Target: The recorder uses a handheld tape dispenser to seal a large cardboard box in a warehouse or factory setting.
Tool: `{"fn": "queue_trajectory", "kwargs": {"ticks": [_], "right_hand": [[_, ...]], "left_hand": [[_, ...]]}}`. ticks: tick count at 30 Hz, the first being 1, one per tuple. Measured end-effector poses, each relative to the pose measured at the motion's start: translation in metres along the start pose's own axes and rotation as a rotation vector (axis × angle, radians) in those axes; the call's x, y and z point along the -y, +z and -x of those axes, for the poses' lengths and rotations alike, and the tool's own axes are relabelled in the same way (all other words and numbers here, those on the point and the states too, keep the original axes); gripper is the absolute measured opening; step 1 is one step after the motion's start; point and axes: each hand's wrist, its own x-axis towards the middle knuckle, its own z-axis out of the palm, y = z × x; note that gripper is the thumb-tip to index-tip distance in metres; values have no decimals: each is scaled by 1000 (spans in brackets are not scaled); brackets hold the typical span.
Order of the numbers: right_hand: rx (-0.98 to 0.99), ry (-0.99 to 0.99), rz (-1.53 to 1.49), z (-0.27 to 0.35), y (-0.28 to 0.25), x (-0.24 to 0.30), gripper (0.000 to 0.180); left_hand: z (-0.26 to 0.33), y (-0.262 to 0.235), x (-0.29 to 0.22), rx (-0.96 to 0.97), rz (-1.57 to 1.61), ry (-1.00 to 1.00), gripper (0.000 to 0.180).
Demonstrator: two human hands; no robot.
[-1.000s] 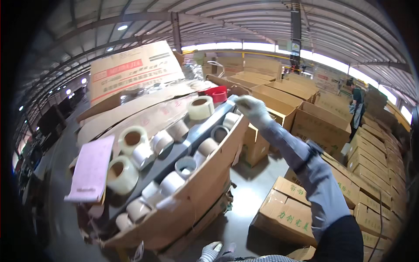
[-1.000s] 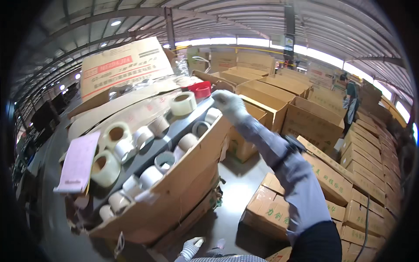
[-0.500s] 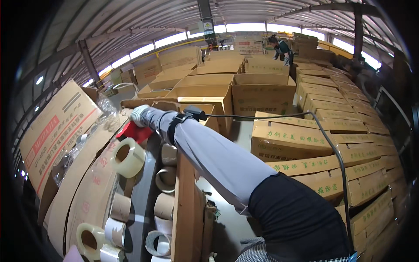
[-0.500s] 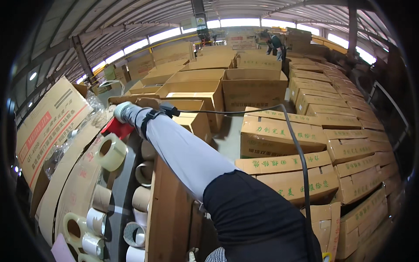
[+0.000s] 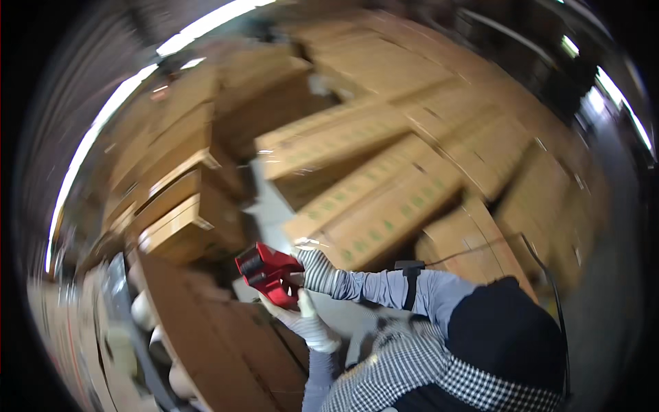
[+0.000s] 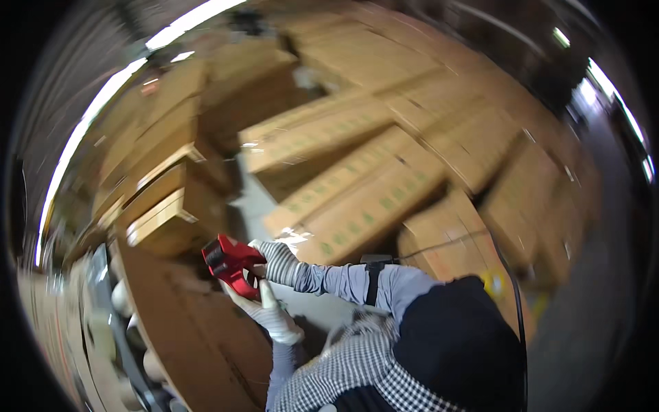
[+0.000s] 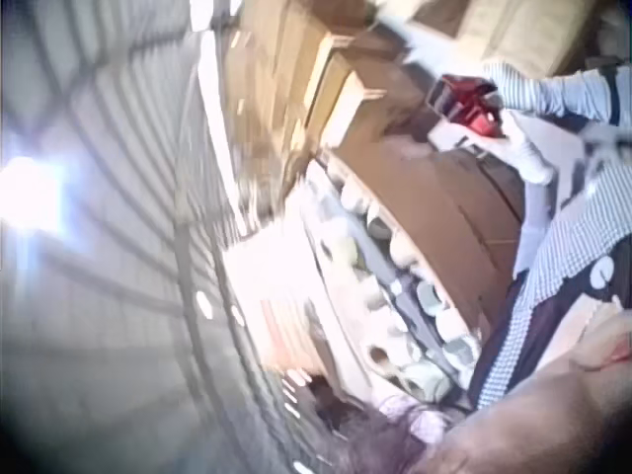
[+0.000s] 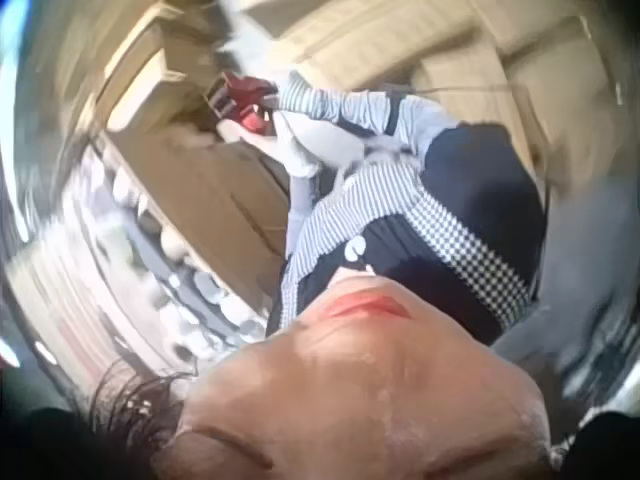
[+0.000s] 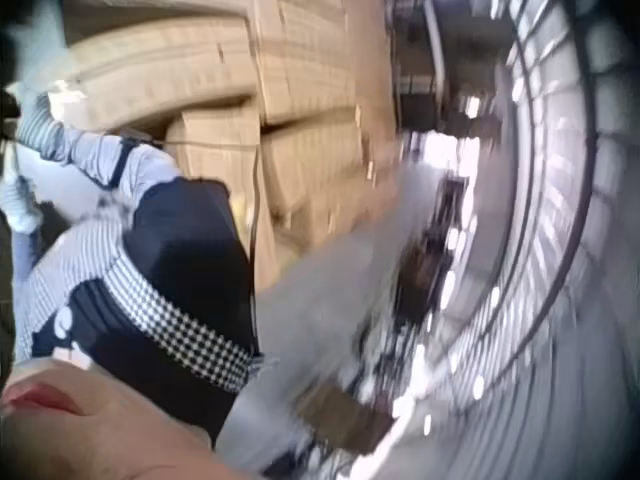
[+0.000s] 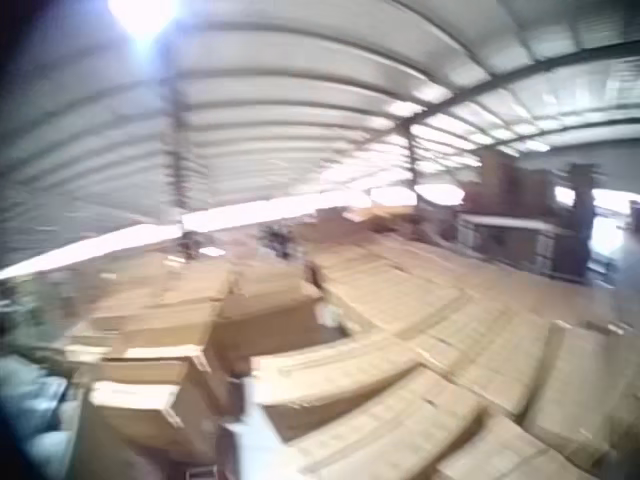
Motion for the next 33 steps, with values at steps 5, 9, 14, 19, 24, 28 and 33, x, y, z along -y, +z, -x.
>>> {"fn": "queue_trajectory", "kwargs": {"ticks": [5, 9, 14, 19, 24, 28, 33], "right_hand": [[-275, 327, -423, 166, -138, -92, 70], [-536, 578, -949, 339, -259, -108, 65], [-1096, 762, -939, 574, -301, -133, 54], [-1638, 674, -832, 688, -316, -109, 60], [-1485, 856, -278, 716, -326, -127, 77], [-1421, 698, -823, 671, -357, -129, 87], [-856, 788, -829, 612, -379, -112, 95]], "left_hand": [[105, 73, 79, 592, 48, -571, 49], [241, 179, 85, 1275, 61, -662, 45], [425, 240, 131, 1919, 74, -518, 64], [567, 328, 176, 2120, -303, 428, 38], [675, 352, 232, 2487, -863, 1200, 50], [637, 377, 233, 2354, -448, 899, 57], [466, 412, 164, 2114, -285, -1534, 52]]}}
